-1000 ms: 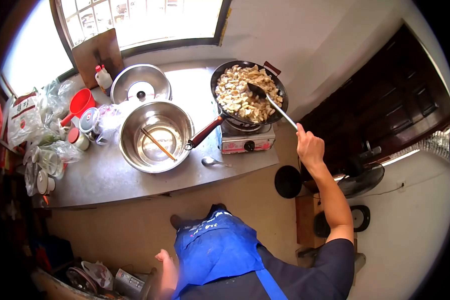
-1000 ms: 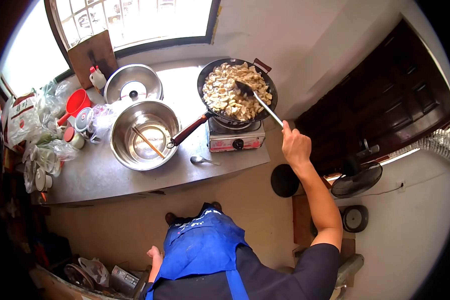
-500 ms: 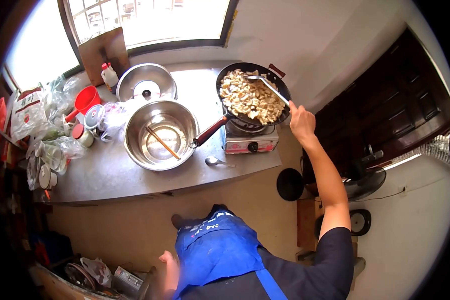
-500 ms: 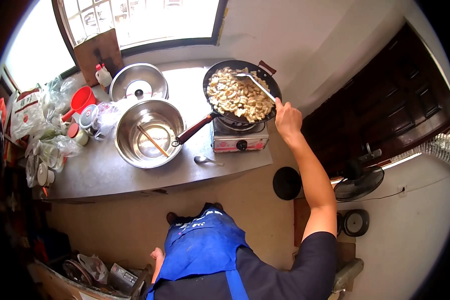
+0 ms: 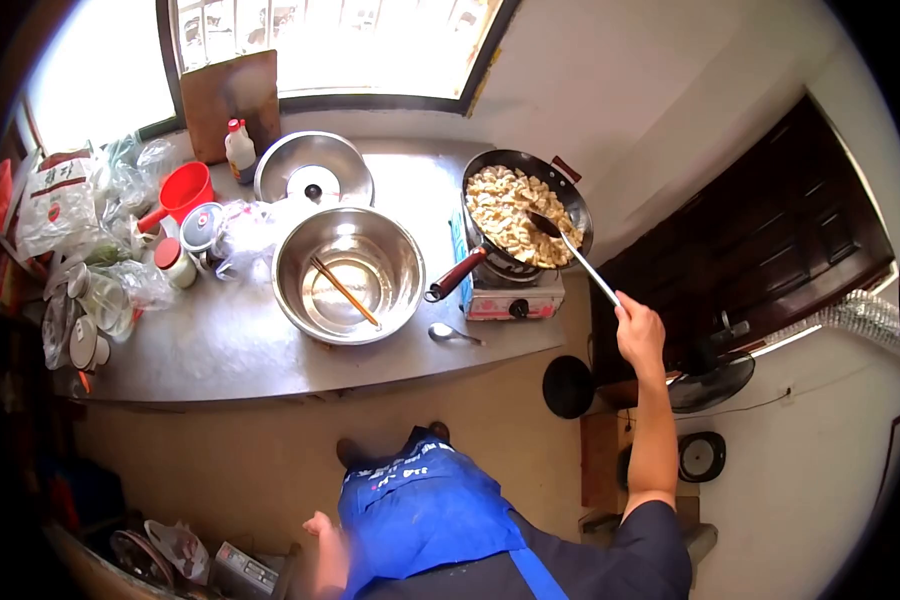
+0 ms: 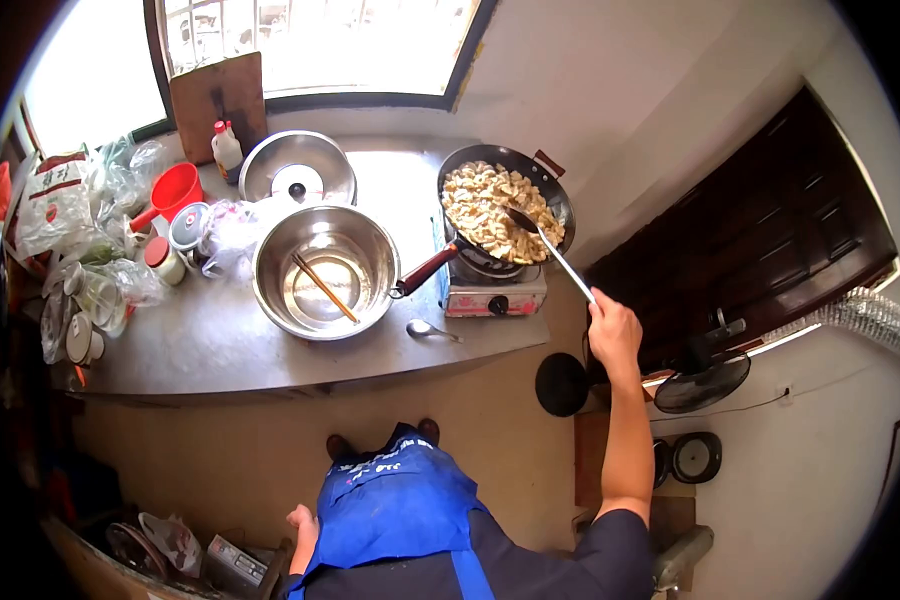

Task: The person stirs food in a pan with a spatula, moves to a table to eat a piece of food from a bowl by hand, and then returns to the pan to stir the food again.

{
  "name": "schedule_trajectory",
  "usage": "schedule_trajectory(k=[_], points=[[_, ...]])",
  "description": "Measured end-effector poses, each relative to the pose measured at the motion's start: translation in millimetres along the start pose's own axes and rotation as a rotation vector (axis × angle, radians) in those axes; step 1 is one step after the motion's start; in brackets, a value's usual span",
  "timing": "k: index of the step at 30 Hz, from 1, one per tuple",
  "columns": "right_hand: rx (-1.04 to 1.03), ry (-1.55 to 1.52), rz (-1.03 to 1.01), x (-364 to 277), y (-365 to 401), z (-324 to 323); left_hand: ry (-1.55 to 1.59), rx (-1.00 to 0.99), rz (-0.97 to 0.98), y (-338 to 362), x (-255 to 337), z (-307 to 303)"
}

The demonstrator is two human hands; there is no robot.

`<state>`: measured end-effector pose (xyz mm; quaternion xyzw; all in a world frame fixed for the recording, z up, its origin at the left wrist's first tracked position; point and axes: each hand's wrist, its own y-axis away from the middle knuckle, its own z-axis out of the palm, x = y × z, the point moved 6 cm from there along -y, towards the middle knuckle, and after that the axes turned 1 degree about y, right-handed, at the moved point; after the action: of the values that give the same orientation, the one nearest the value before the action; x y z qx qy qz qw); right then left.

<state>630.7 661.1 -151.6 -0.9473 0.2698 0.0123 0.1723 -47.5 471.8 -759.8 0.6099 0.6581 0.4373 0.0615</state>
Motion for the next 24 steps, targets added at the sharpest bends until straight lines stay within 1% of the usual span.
schedule_trajectory(k=[1,3,4,5,7,8,9,10,11,13,15,17,19,20,22,24], points=[[0.019,-0.079,0.057,1,11,-3,-0.03,-0.003,-0.004,-6,3,2],[0.151,-0.234,0.051,5,33,3,-0.036,-0.008,0.009,1,22,-7],[0.127,-0.31,0.174,14,43,15,-0.048,0.002,0.026,9,32,-10],[0.173,-0.44,0.234,21,53,31,-0.045,-0.007,0.024,5,31,-6],[0.186,-0.723,0.385,-7,71,38,-0.09,0.025,0.09,-12,35,-6],[0.213,-0.913,0.44,-1,74,58,-0.091,0.021,0.095,-18,41,-7],[0.176,-1.071,0.567,-8,79,69,-0.218,-0.012,0.11,-23,47,-7],[0.18,-1.121,0.62,-19,82,74,-0.346,-0.043,0.127,-23,57,-10],[0.182,-1.175,0.675,-30,82,79,-0.348,-0.039,0.137,-20,64,-14],[0.17,-1.221,0.695,-44,78,83,-0.139,-0.213,0.079,-2,76,-18],[0.116,-1.38,0.757,-52,74,82,-0.14,-0.21,0.129,-8,76,-22],[0.119,-1.448,0.752,-56,69,80,-0.136,-0.206,0.176,-13,65,-24],[0.117,-1.523,0.742,-58,62,83,-0.056,-0.219,0.166,-6,53,-28],[0.132,-1.568,0.743,-56,58,84,-0.051,-0.211,0.169,-2,46,-33],[0.145,-1.64,0.738,-54,50,83,-0.026,-0.213,0.087,8,22,-40],[0.122,-1.669,0.711,-48,45,78,-0.06,-0.209,0.082,23,-1,-46]])
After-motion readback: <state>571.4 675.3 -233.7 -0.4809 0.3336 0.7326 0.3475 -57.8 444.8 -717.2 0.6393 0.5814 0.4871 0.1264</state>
